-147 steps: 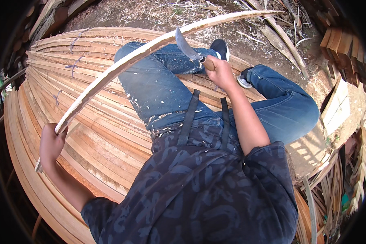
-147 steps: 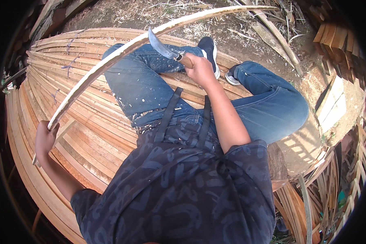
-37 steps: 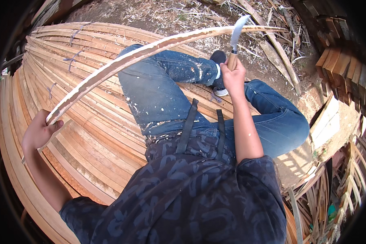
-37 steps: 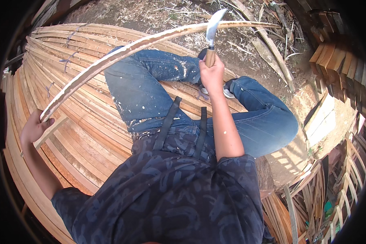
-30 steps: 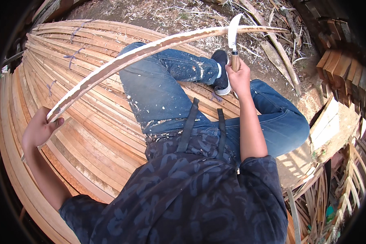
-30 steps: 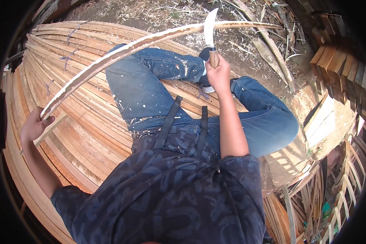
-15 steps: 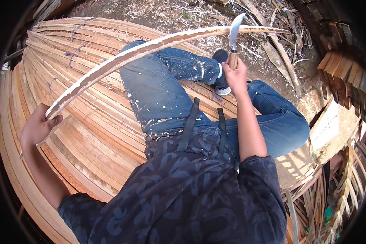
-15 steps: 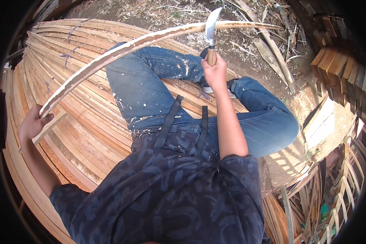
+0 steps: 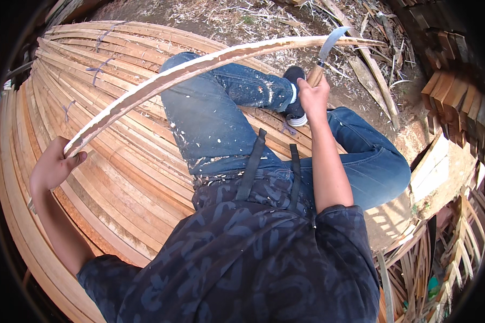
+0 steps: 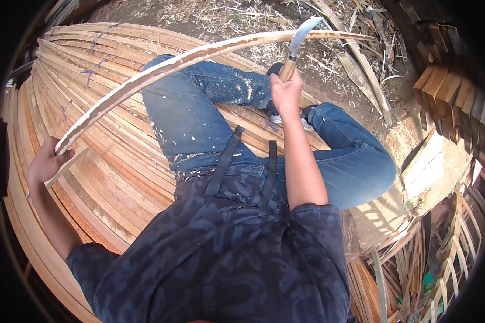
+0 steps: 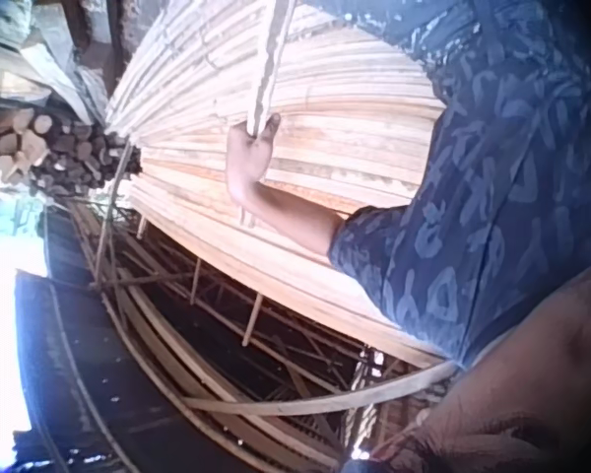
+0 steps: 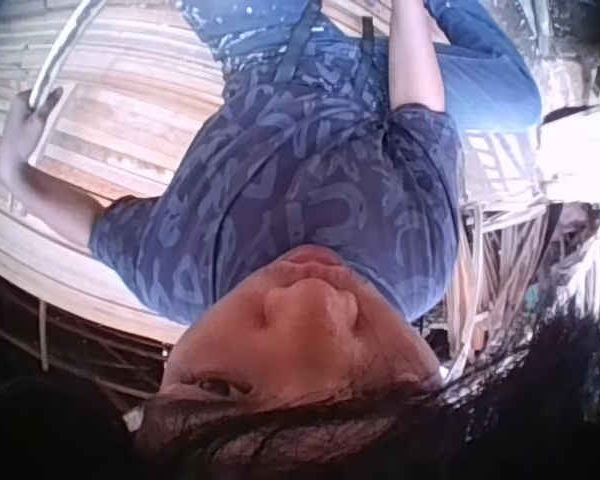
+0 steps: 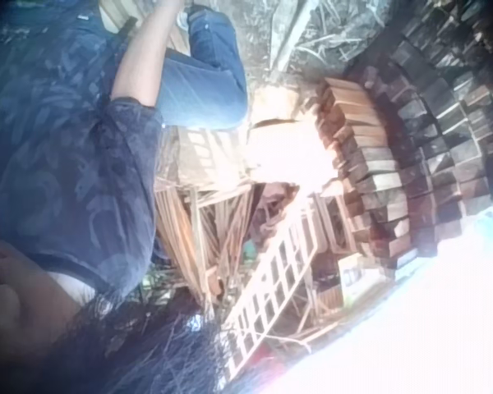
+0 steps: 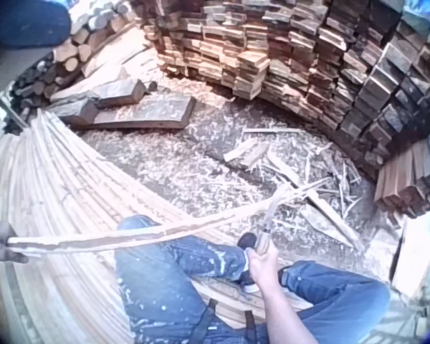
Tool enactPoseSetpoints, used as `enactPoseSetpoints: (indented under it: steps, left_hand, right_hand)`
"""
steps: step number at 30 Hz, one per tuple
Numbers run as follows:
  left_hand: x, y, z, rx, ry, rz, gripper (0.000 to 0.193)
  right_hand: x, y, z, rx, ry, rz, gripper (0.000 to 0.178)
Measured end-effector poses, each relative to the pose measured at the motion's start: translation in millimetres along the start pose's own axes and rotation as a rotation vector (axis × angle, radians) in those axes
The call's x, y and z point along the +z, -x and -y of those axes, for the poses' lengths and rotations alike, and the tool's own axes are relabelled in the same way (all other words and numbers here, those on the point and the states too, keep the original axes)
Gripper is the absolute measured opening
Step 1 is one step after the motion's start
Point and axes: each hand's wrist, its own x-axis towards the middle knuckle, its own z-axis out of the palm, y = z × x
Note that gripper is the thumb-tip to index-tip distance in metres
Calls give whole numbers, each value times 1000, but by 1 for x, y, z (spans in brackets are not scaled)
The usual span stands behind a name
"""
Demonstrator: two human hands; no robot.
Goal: The person sits on a wooden platform and uses a curved knife to shave a long, thin piece of wood held across their lap. They repeatedly scrape the knife along the wood to remove thin shavings, occasionally adjusting their grip and the wood's position.
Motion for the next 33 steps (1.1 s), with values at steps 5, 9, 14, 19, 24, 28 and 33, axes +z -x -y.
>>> enactPoseSetpoints:
  steps: [5,9,14,19,24,28,33]
  left_hand:
    - [6,-4,13,32,6,-1,45]
    - [0,-2,1,28,-11,4,43]
    - [2,3,-1,-14,-15,23,43]
    - [7,-5,13,39,-7,5,45]
    - [3,-1,-6,-2,3,24,43]
    - [9,-1,3,28,43,4,43]
    - [6,-1,8,6,-20,32,45]
  right_hand:
    - [-3,20,10,-248,259,254,30]
    - [3,26,4,-239,268,190,34]
    - [-8,17,8,-121,184,81,34]
    - [-10,21,18,-302,365,362,30]
    - [0,28,9,-339,372,317,25]
    - [2,22,24,-46,142,141,31]
    - [3,23,1,-179,288,407,33]
